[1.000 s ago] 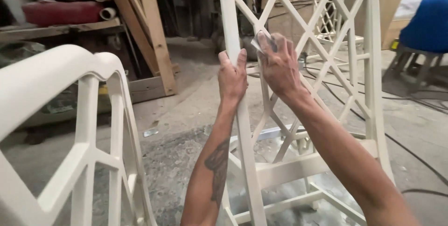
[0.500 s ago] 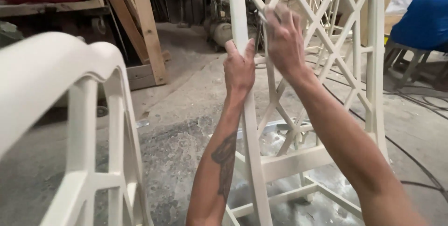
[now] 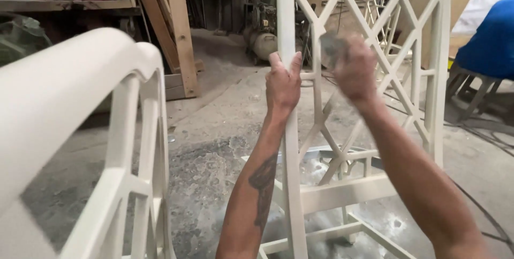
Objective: Sanding the lattice back of a white wooden chair frame using a hand sanding block to prepare it for finishing.
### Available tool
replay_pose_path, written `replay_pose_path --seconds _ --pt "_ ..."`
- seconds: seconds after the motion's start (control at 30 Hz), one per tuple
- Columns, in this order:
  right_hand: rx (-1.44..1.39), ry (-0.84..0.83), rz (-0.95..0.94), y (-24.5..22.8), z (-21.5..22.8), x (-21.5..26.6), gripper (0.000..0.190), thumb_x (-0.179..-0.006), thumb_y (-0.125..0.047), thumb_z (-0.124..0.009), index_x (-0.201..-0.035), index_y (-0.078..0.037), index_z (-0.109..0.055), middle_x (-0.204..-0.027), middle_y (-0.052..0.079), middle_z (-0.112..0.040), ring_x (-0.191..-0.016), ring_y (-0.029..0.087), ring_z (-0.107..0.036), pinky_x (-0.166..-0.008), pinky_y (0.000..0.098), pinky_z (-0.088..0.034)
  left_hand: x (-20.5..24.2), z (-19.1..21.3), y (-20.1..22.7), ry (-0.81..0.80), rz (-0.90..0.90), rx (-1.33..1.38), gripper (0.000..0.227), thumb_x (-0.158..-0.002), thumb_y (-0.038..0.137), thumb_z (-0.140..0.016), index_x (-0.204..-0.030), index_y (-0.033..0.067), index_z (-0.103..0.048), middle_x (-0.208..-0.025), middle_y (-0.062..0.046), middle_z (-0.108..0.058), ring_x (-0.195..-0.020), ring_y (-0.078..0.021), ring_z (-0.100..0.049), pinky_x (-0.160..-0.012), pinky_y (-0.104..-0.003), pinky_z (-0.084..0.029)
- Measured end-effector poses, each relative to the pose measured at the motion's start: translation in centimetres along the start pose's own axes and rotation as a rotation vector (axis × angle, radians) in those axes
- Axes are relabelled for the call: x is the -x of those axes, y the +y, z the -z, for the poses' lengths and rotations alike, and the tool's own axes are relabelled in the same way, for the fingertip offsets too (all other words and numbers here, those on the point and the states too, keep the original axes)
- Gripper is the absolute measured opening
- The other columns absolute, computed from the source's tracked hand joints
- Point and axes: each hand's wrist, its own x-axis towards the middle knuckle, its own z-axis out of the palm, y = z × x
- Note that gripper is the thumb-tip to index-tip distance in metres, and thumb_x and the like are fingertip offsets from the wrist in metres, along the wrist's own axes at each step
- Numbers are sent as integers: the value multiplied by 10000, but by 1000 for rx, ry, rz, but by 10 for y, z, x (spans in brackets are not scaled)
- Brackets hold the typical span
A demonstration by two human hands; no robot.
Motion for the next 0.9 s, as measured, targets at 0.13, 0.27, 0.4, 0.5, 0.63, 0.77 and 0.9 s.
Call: replay_pose_path --seconds 0.13,0.27,0.4,0.5,0.63,0.77,0.9 --pt "-568 -271 -575 -38 48 -42 132 -1062 83 -386 -1126 -26 -349 -1241 320 -521 -893 367 -720 -673 357 -729 13 13 11 -52 -41 -1 413 -980 478 -483 -1079 82 -418 -903 -187 -740 -720 -355 -716 -542 -489 -526" --pt "-163 -375 -551 -52 44 -53 184 -1113 -139 -509 -1217 -130 -358 -983 112 -584 -620 172 -517 -476 330 -471 18 14 12 -46 -29 -9 451 -960 514 -476 -1093 85 -431 -943 -182 -743 -796 -389 -716 -620 -519 -525" --pt "-29 -253 -438 -25 21 -58 305 -998 -222 -787 -1134 -42 -581 -960 116 -687 -701 203 -654 -596 341 -584 25 18 19 -59 -46 3 443 -963 511 -484 -1078 90 -414 -842 -142 -716 -658 -321 -686 -520 -483 -519" --pt "11 -139 -342 -8 5 -63 279 -970 -187 -824 -1066 -23 -620 -873 99 -708 -623 181 -668 -498 297 -578 30 22 24 -73 -43 10 432 -968 503 -479 -1088 92 -422 -861 -140 -721 -681 -309 -690 -538 -476 -530" --pt "-24 -6 -205 -5 -3 -84 292 -916 -124 -876 -1051 30 -668 -870 146 -758 -682 253 -755 -500 307 -634 34 19 27 -88 -41 30 381 -999 462 -482 -1102 101 -419 -738 -70 -660 -526 -191 -594 -414 -383 -486" --pt "-87 12 -68 -3 -15 -104 221 -918 -4 -811 -1088 52 -681 -855 133 -779 -623 203 -755 -436 222 -617 35 17 24 -82 -23 15 405 -984 504 -473 -1061 111 -409 -733 -71 -647 -578 -223 -630 -478 -427 -522" --pt "-47 -38 -184 6 -13 -82 151 -962 -91 -806 -987 -36 -667 -758 49 -693 -555 125 -620 -457 233 -537 33 15 22 -80 -55 41 430 -974 499 -476 -1122 97 -435 -726 -63 -632 -573 -229 -595 -468 -412 -475"
